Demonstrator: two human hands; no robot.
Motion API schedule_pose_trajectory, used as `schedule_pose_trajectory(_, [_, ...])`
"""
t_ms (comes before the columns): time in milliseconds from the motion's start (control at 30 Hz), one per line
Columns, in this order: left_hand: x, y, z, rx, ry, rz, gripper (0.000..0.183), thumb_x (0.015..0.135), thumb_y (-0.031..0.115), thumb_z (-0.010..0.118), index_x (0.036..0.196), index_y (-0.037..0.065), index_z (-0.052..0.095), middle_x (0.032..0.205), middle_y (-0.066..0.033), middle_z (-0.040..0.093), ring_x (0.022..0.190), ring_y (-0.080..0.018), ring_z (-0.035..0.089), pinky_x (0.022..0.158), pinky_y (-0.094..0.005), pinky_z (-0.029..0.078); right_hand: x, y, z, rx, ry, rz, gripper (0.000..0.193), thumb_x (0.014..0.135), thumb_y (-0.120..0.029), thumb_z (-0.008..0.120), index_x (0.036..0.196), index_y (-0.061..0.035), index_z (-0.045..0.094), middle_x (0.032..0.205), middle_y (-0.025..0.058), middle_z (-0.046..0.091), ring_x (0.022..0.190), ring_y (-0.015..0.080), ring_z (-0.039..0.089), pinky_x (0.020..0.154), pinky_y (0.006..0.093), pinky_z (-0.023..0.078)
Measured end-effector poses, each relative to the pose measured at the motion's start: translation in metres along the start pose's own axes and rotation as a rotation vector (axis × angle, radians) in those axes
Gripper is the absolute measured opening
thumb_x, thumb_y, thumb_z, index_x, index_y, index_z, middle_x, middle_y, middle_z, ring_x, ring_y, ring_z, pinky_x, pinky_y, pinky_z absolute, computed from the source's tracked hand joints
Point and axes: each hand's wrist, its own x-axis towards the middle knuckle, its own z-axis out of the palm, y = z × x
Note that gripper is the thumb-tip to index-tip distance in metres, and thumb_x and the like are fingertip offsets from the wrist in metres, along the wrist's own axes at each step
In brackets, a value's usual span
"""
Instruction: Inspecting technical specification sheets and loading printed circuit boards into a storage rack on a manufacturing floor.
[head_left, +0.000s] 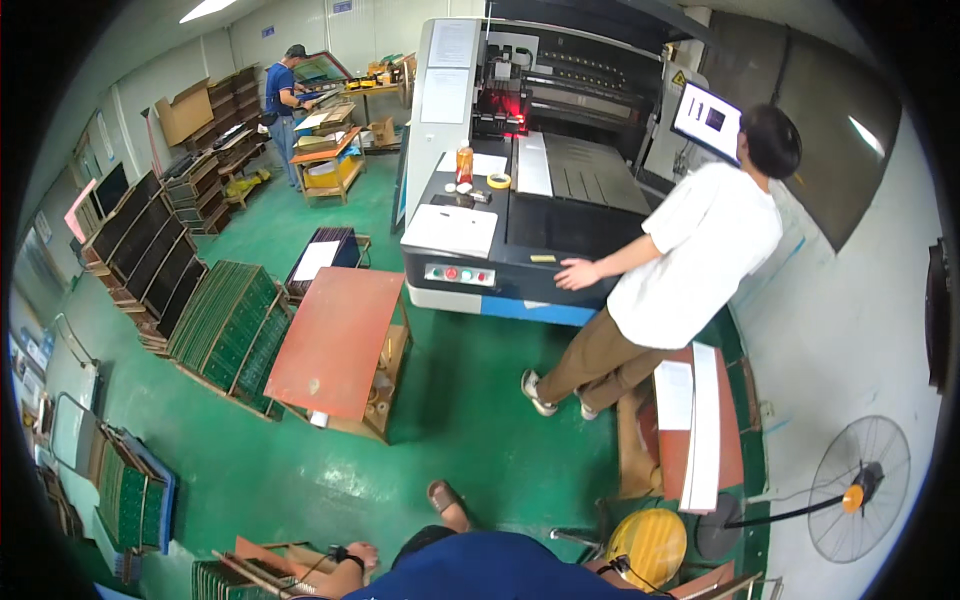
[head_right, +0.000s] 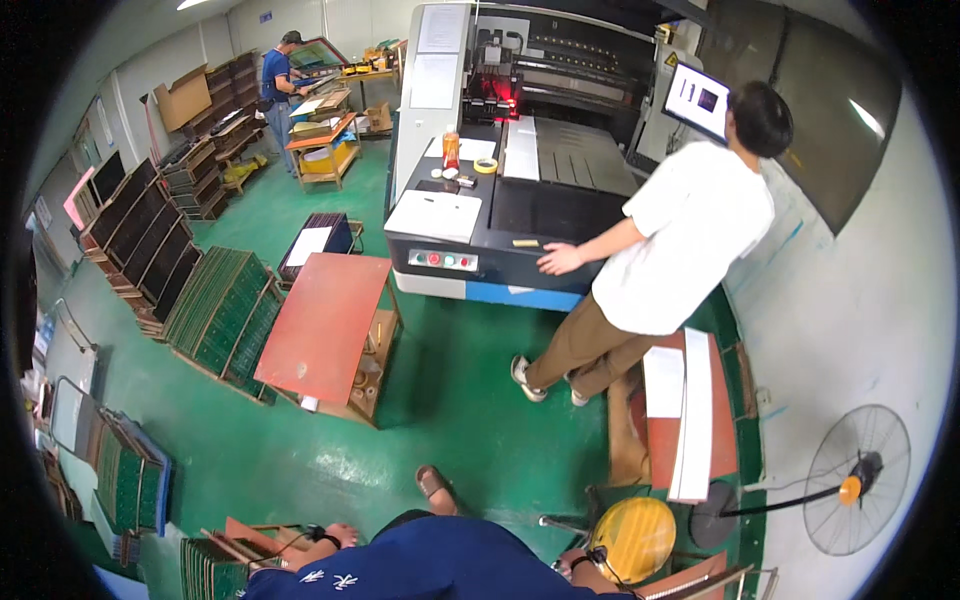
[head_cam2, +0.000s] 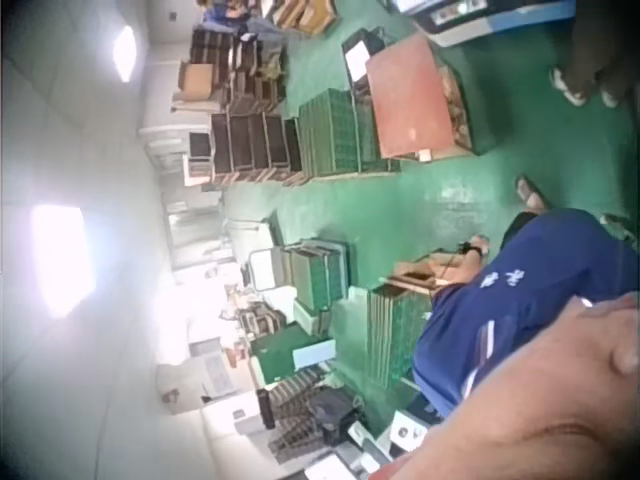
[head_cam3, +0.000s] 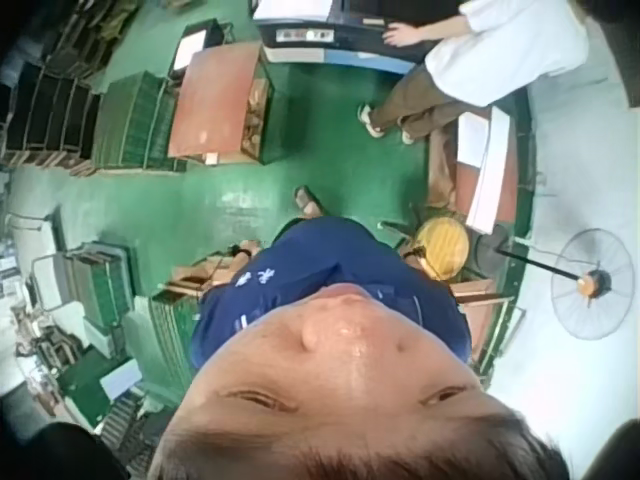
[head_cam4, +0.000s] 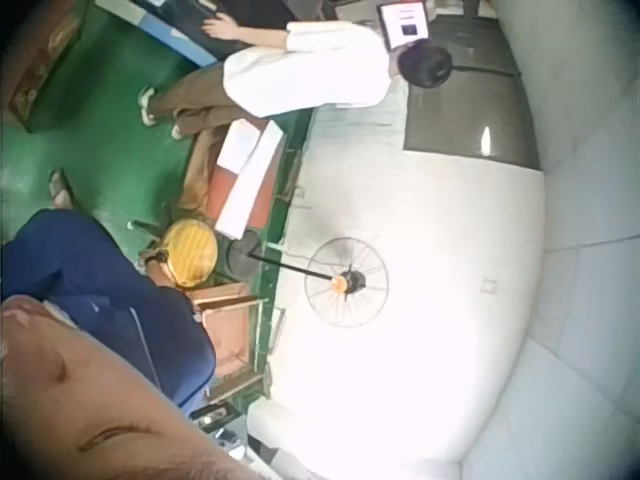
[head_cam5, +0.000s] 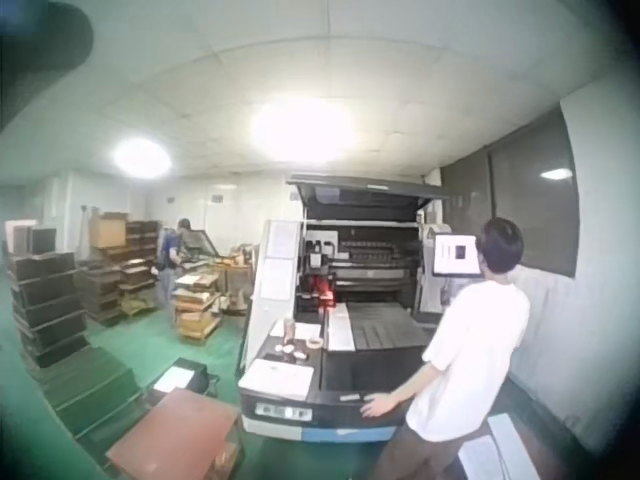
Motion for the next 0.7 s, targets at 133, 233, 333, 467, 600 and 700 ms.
schedule_pose_trajectory(133, [0.030,0.084,-0.032,0.811,0.715,-0.116,0.024,0.080,0.014,0.052,0.096,-0.001,0.062,0.073,-0.0082,0.066,0.062,-0.0182,0.064,0.057,-0.0316,0.050,-0.028,-0.059,-0.129,-0.287,0.251,-0.105,0.024,0.082,-0.027,0.047,0.076,-0.0115,0.066,0.076,0.0096,0.066,0.072,0.0237,0.064,0.063,0.0387,0.049])
schedule_pose_trajectory(233, [0.063,0.161,0.022,0.674,0.893,0.072,0.019,0.078,0.016,0.055,0.084,0.001,0.065,0.066,-0.0075,0.065,0.056,-0.0167,0.062,0.054,-0.0285,0.050,-0.017,-0.065,-0.207,0.771,0.917,0.012,0.023,0.080,-0.021,0.050,0.064,-0.0084,0.060,0.061,0.0061,0.061,0.049,0.0146,0.056,0.041,0.0302,0.040])
schedule_pose_trajectory(333, [0.081,0.218,0.039,0.771,0.817,0.255,0.021,0.083,0.018,0.055,0.095,0.002,0.061,0.069,-0.0056,0.063,0.053,-0.0153,0.060,0.040,-0.0279,0.043,-0.102,-0.156,-0.310,1.259,0.928,-0.249,0.023,0.082,-0.016,0.052,0.100,-0.0051,0.062,0.081,0.0042,0.063,0.062,0.0128,0.059,0.051,0.0265,0.045])
schedule_pose_trajectory(467, [0.120,0.277,0.130,0.752,0.616,0.345,0.024,0.082,0.017,0.057,0.095,-0.003,0.062,0.076,-0.0108,0.065,0.064,-0.0166,0.063,0.057,-0.0293,0.051,-0.103,-0.159,-0.355,1.151,0.926,-0.275,0.031,0.082,-0.017,0.054,0.110,-0.0040,0.059,0.088,0.0043,0.063,0.070,0.0134,0.061,0.057,0.0257,0.047])
schedule_pose_trajectory(600, [0.132,0.303,0.175,0.817,0.521,0.362,0.024,0.084,0.017,0.057,0.094,-0.005,0.061,0.079,-0.0118,0.065,0.066,-0.0172,0.063,0.059,-0.0293,0.051,-0.084,-0.155,-0.386,1.266,0.713,-0.179,0.029,0.082,-0.023,0.055,0.106,-0.0067,0.060,0.089,0.0040,0.063,0.072,0.0144,0.062,0.057,0.0262,0.048])
schedule_pose_trajectory(700, [0.135,0.308,0.175,0.988,0.487,0.319,0.024,0.084,0.019,0.056,0.091,-0.004,0.061,0.076,-0.0119,0.064,0.064,-0.0177,0.062,0.059,-0.0294,0.050,-0.046,-0.134,-0.413,1.249,0.603,-0.068,0.027,0.082,-0.026,0.054,0.103,-0.0093,0.062,0.088,0.0036,0.063,0.073,0.0151,0.063,0.057,0.0275,0.048])
